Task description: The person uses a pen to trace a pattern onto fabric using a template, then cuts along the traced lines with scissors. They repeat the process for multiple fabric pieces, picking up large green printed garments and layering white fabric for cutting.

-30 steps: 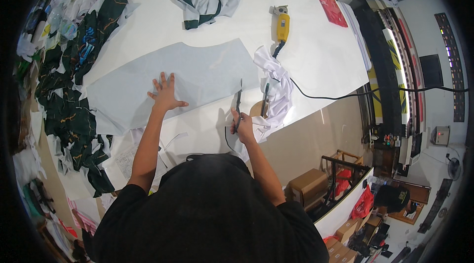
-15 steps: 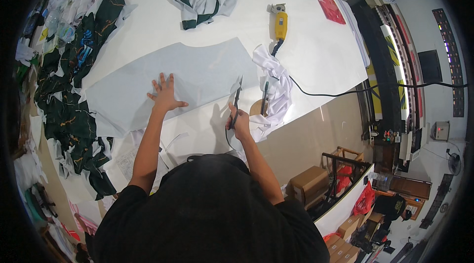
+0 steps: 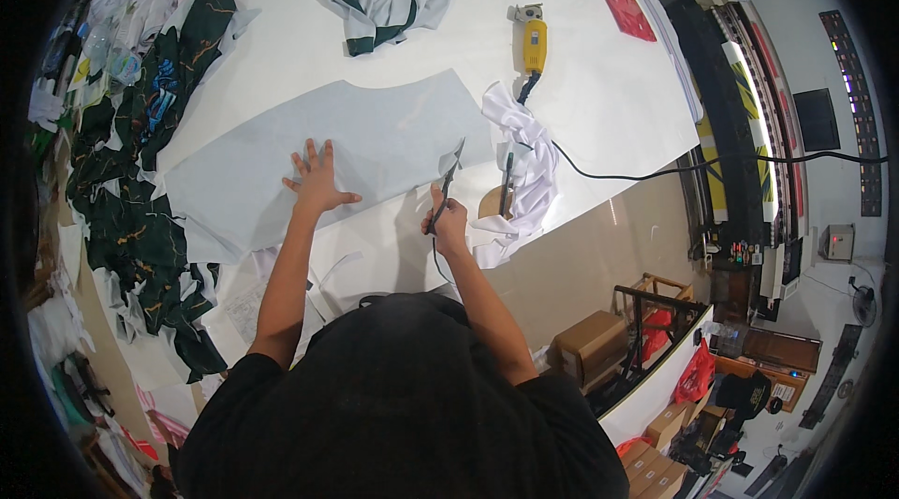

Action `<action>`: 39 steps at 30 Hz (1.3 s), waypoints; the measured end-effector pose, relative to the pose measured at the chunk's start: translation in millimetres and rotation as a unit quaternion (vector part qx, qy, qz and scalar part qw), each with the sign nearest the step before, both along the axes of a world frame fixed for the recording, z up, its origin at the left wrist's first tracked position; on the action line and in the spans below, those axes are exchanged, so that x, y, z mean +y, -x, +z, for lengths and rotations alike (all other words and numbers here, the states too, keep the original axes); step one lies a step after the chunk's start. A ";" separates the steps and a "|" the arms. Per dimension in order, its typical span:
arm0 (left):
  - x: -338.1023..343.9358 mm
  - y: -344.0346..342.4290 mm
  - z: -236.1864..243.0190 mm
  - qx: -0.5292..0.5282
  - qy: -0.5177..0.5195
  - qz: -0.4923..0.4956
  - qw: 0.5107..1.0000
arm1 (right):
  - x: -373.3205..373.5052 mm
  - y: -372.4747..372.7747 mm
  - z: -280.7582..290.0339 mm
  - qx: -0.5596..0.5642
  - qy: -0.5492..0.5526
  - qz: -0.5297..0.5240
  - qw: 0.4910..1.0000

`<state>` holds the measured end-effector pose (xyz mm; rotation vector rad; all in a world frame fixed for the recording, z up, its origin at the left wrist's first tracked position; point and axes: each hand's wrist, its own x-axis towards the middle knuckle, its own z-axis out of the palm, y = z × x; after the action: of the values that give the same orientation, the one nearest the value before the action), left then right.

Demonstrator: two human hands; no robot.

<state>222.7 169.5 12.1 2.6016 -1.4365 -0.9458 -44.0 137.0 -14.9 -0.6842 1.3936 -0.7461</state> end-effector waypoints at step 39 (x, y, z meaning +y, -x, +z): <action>0.2 -1.3 -5.6 0.001 0.007 -0.007 1.000 | -31.1 -78.4 -7.6 -0.122 0.007 -0.183 0.976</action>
<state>224.1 169.7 6.6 2.5830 -1.4565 -0.9365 34.4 105.9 -22.5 -0.3328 1.3007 -1.0923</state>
